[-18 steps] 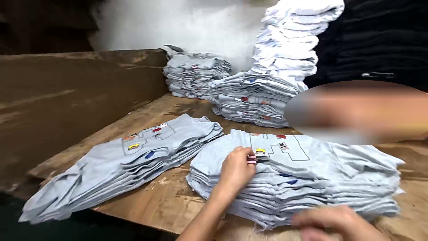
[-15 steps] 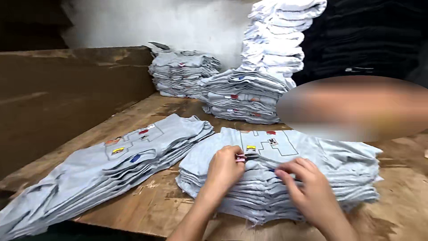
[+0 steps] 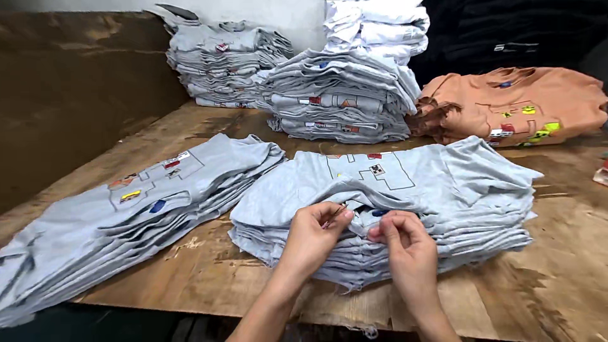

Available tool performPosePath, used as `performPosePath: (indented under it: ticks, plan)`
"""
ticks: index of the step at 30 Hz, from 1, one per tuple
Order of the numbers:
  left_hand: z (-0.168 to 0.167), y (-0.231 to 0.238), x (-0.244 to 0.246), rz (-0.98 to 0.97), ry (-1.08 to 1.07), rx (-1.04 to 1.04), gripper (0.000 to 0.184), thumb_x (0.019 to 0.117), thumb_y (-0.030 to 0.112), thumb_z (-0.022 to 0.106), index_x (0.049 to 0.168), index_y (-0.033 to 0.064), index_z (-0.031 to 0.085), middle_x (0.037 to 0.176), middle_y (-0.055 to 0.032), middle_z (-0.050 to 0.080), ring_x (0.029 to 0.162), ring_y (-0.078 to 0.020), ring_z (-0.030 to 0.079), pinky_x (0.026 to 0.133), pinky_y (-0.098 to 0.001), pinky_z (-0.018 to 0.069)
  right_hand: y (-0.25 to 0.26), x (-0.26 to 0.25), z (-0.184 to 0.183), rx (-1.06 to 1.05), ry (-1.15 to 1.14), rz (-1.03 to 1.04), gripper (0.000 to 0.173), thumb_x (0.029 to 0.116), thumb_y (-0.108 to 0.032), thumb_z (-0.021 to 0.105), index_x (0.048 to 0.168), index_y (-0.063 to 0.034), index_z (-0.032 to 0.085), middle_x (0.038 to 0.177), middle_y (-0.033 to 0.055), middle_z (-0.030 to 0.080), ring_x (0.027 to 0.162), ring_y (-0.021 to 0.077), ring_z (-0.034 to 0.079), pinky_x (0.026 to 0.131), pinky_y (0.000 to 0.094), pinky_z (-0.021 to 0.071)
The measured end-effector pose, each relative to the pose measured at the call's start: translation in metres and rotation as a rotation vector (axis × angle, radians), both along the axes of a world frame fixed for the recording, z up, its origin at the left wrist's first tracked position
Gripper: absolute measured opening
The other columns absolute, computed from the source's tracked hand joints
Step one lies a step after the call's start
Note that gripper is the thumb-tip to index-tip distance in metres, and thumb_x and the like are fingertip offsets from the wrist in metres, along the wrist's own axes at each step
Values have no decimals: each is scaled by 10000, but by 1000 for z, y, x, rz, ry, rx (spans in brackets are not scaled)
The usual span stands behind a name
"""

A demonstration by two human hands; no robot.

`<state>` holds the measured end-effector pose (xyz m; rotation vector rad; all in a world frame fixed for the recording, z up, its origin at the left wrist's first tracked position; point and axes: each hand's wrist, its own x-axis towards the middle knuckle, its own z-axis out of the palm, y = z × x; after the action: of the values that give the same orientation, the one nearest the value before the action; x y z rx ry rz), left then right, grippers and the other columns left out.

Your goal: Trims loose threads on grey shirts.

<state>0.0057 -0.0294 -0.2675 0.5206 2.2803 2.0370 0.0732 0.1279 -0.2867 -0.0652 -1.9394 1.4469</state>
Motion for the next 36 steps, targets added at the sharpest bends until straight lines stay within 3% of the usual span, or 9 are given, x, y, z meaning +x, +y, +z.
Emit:
performPosePath:
  ticks: [3, 7, 14, 17, 20, 24, 28, 32, 36]
  plan:
    - [6, 1, 2, -10, -53, -12, 54, 924, 143, 767, 887, 104, 771, 702, 6, 693, 596, -79, 609, 555, -244, 500, -8, 0, -3, 356, 44, -70, 276, 869, -255, 803, 1067, -74, 738, 991, 31, 685, 791, 75, 693, 696, 246, 630]
    - [3, -5, 7, 96, 154, -196, 163, 823, 210, 835, 974, 206, 774, 808, 87, 728, 703, -37, 677, 633, -257, 581, -15, 10, -1, 716, 144, -347, 158, 941, -206, 681, 888, -123, 805, 757, -13, 673, 734, 102, 655, 634, 240, 547]
    - [-5, -11, 15, 185, 884, -557, 169, 912, 365, 697, 998, 264, 801, 918, 101, 718, 850, -109, 653, 750, -353, 532, -12, 20, 5, 724, 183, -393, 171, 942, -227, 674, 863, -133, 794, 741, -16, 661, 736, 113, 627, 632, 253, 506]
    - [0, -9, 4, 164, 863, -526, 145, 911, 376, 708, 966, 267, 786, 882, 123, 706, 825, -83, 641, 743, -339, 517, -7, 22, 1, 638, 205, -298, 200, 952, -249, 644, 846, -127, 761, 759, -28, 652, 739, 79, 617, 642, 232, 514]
    - [11, -12, -18, -153, 716, -519, 328, 906, 339, 741, 1228, 284, 720, 958, 64, 635, 857, -82, 628, 762, -328, 571, 3, 25, -9, 668, 137, -195, 189, 944, -288, 675, 930, -127, 773, 892, 2, 731, 856, 109, 678, 742, 267, 567]
    - [21, -4, -51, -374, 468, -436, 178, 1023, 270, 608, 919, 158, 701, 766, 54, 622, 655, -47, 569, 600, -253, 497, 18, 45, -5, 622, 25, 143, 111, 957, -145, 678, 941, -113, 783, 836, 19, 695, 740, 72, 663, 651, 216, 575]
    - [36, 2, -53, -120, 503, -540, 226, 898, 312, 795, 971, 130, 683, 763, -6, 624, 653, -147, 586, 605, -382, 522, 34, 81, 51, 909, -546, 544, 294, 976, -397, 677, 978, -128, 797, 777, 74, 735, 695, 264, 719, 610, 538, 570]
    - [4, 30, -62, 37, 631, -645, 191, 859, 100, 794, 1010, 80, 678, 878, -104, 667, 767, -284, 681, 652, -518, 576, 26, 54, 50, 912, -267, 54, 320, 1005, -412, 589, 928, -175, 790, 702, 2, 698, 597, 177, 670, 505, 428, 545]
    - [-3, 24, -57, -30, 604, -621, 215, 849, 86, 772, 1060, 90, 728, 933, -80, 662, 846, -238, 675, 740, -471, 589, 26, -2, 16, 949, 20, -53, 164, 954, -265, 654, 1011, -242, 806, 1062, 7, 704, 881, 171, 661, 726, 370, 568]
